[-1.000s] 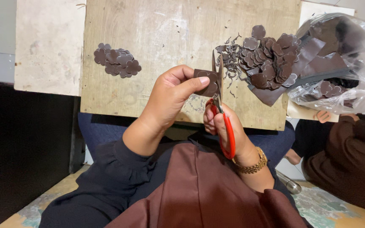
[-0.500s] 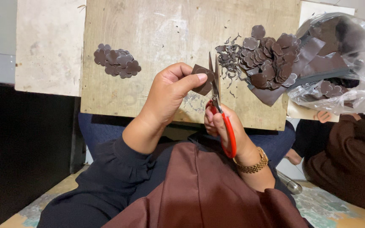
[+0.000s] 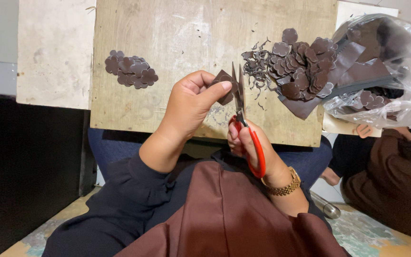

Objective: The person uses red-handled scissors to cut flower-shaped pieces from a dark brown sheet of material. They hold the sheet in their left hand and cut along the outlines, placing the finished shapes on a wooden board to the left.

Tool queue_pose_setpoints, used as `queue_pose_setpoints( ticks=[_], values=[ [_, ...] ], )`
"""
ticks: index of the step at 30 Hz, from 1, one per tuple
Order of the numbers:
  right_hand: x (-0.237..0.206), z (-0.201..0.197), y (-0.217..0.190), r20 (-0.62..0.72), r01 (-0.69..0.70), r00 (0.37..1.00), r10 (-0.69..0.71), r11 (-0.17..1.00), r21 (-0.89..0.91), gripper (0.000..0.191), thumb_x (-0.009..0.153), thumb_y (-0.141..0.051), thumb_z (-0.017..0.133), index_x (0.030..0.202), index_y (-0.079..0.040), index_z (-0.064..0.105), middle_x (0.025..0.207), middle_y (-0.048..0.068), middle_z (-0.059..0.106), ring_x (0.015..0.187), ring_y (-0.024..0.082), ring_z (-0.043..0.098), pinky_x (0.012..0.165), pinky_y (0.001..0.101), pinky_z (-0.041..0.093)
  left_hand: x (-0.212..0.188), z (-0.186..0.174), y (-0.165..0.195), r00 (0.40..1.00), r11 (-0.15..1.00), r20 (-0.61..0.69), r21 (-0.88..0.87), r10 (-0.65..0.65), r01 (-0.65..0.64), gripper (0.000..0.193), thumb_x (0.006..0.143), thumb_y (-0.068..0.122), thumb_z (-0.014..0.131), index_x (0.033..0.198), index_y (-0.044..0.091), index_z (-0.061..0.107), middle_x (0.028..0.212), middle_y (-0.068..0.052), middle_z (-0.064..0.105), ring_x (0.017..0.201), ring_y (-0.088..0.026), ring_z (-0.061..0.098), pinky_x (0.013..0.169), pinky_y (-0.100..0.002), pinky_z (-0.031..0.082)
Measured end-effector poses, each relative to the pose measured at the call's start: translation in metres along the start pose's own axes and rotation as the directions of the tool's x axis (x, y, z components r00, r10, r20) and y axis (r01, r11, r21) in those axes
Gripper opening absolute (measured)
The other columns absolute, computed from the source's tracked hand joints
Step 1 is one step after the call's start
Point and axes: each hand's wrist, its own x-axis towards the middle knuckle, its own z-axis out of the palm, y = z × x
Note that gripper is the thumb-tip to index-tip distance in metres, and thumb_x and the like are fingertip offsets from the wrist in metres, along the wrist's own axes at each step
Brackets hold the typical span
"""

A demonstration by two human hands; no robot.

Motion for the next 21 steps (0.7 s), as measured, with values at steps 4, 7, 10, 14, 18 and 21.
queue_pose_setpoints(
  ticks=[4, 7, 10, 14, 18, 21],
  values=[
    [0.0036, 0.0016, -0.0008, 0.042, 0.043, 0.998, -0.043, 0.999, 0.003, 0.050, 0.101, -0.061, 0.054, 0.101, -0.011, 0.047, 0.083, -0.004, 0.041, 0.069, 0.008, 0.034, 0.062, 0.0234, 0.031, -0.0016, 0.0011, -0.0016, 0.999, 0.996, 0.018, 0.078, 0.038, -0.040, 0.010, 0.096, 0.006, 0.074, 0.093, 0.000, 0.067, 0.086, -0.006, 0.073, 0.077, -0.008, 0.065, 0.073, -0.024, 0.054],
    [0.0037, 0.0015, -0.0013, 0.030, 0.050, 0.998, -0.049, 0.998, -0.026, 0.051, 0.101, -0.062, 0.054, 0.102, -0.011, 0.049, 0.083, -0.004, 0.042, 0.070, 0.008, 0.035, 0.062, 0.0233, 0.032, -0.0024, 0.0013, -0.0019, 0.999, 0.991, 0.029, 0.130, 0.038, -0.042, 0.011, 0.095, 0.006, 0.075, 0.093, 0.000, 0.067, 0.086, -0.005, 0.073, 0.077, -0.006, 0.063, 0.071, -0.023, 0.053],
    [0.0032, 0.0003, -0.0006, 0.031, 0.055, 0.998, -0.054, 0.998, -0.035, 0.051, 0.101, -0.061, 0.054, 0.100, -0.011, 0.048, 0.083, -0.004, 0.041, 0.070, 0.008, 0.034, 0.063, 0.0235, 0.032, -0.0028, 0.0006, -0.0020, 0.999, 0.987, 0.019, 0.157, 0.028, -0.030, 0.010, 0.094, 0.006, 0.075, 0.093, -0.001, 0.067, 0.086, -0.004, 0.073, 0.076, -0.006, 0.063, 0.069, -0.023, 0.053],
    [0.0040, -0.0023, 0.0014, 0.028, 0.031, 0.999, -0.031, 0.999, 0.015, 0.050, 0.102, -0.060, 0.055, 0.099, -0.011, 0.047, 0.081, -0.005, 0.038, 0.069, 0.007, 0.031, 0.061, 0.0233, 0.029, -0.0028, 0.0000, -0.0029, 1.000, 0.992, 0.006, 0.120, 0.027, -0.028, 0.011, 0.094, 0.006, 0.075, 0.093, -0.001, 0.067, 0.085, -0.004, 0.072, 0.075, -0.005, 0.062, 0.068, -0.022, 0.051],
    [0.0046, -0.0038, 0.0030, 0.023, 0.019, 1.000, -0.020, 1.000, 0.016, 0.049, 0.101, -0.059, 0.057, 0.098, -0.011, 0.046, 0.081, -0.005, 0.037, 0.068, 0.007, 0.030, 0.059, 0.0226, 0.028, -0.0015, -0.0012, -0.0030, 0.999, 0.996, 0.021, 0.088, 0.026, -0.028, 0.010, 0.094, 0.005, 0.075, 0.093, -0.001, 0.067, 0.085, -0.004, 0.072, 0.076, -0.006, 0.064, 0.070, -0.022, 0.054],
    [0.0032, -0.0051, 0.0024, 0.029, 0.034, 0.999, -0.033, 0.999, -0.021, 0.049, 0.102, -0.058, 0.058, 0.097, -0.011, 0.046, 0.081, -0.005, 0.037, 0.068, 0.007, 0.030, 0.059, 0.0226, 0.029, -0.0016, -0.0016, -0.0024, 1.000, 0.996, -0.007, 0.086, 0.005, -0.004, 0.011, 0.093, 0.005, 0.076, 0.094, -0.001, 0.066, 0.084, -0.004, 0.071, 0.074, -0.006, 0.062, 0.067, -0.022, 0.051]
  ],
)
